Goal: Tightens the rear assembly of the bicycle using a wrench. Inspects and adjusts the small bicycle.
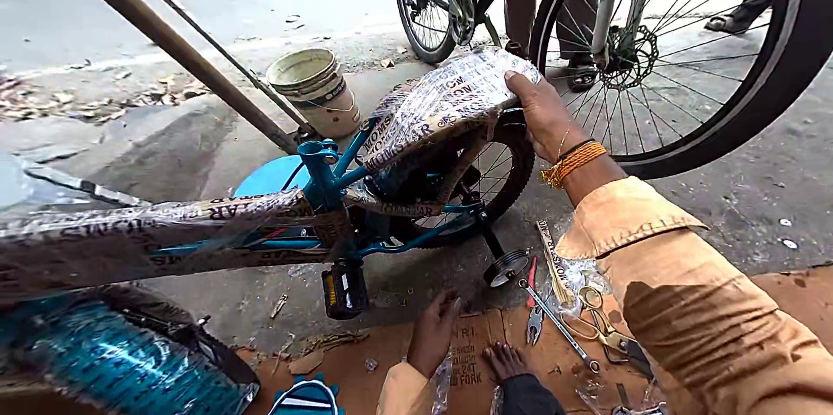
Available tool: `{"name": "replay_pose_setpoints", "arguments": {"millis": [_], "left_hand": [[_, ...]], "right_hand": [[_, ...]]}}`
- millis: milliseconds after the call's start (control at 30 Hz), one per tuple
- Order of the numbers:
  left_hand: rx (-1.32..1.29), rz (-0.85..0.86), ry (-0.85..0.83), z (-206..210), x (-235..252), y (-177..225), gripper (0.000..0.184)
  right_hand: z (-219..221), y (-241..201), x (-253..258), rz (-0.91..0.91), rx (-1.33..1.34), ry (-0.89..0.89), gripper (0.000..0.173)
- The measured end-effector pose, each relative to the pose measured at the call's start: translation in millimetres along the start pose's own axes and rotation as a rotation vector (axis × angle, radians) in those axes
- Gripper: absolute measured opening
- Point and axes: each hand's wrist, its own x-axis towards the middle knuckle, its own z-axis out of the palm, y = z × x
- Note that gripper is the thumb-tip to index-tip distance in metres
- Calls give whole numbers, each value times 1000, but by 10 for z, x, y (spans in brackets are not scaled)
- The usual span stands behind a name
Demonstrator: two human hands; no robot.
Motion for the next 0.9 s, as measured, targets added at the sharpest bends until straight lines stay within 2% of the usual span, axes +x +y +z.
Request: {"name": "replay_pose_setpoints", "arguments": {"millis": [167, 267, 333, 400, 433, 500, 567, 633, 700, 733, 767, 833, 900], "left_hand": [[-21, 69, 164, -764, -895, -70, 33], [32, 192, 301, -1420, -1378, 46, 31], [91, 273, 456, -1924, -1680, 135, 31], [128, 299, 685, -2369, -1913, 109, 36], [132, 287, 810, -2523, -1994, 93, 41], [148, 224, 1027, -2695, -2093, 97, 49], [140, 132, 1126, -2797, -2123, 46, 61], [129, 52, 1125, -2942, -2072, -122, 74], [100, 3, 1041, -3024, -1870, -263, 82], [90, -19, 996, -3002, -1728, -299, 83], [76, -39, 983, -2945, -1577, -331, 84], [88, -81, 1047, -2839, -1322, -474, 95], [176, -102, 1148, -2796, -1218, -649, 99]], "right_hand": [[25, 40, -127, -23, 65, 19, 50], [34, 52, -89, -50, 11, 34, 52], [23, 39, -64, -48, -37, 38, 59], [0, 72, -177, -57, -143, 75, 70], [-31, 138, -293, -110, -208, 93, 69], [-192, 531, -592, -269, -309, 123, 63], [-477, 1287, -1008, -309, -524, 168, 55], [-807, 2242, -1443, -122, -908, 93, 52], [-1054, 2876, -1832, 201, -1312, -120, 67], [-1150, 3076, -2019, 253, -1443, -166, 69], [-1203, 3210, -2173, 226, -1503, -151, 67], [-1145, 3279, -2264, 201, -1485, -96, 65], [-1085, 3282, -2228, 214, -1469, -93, 69]]}}
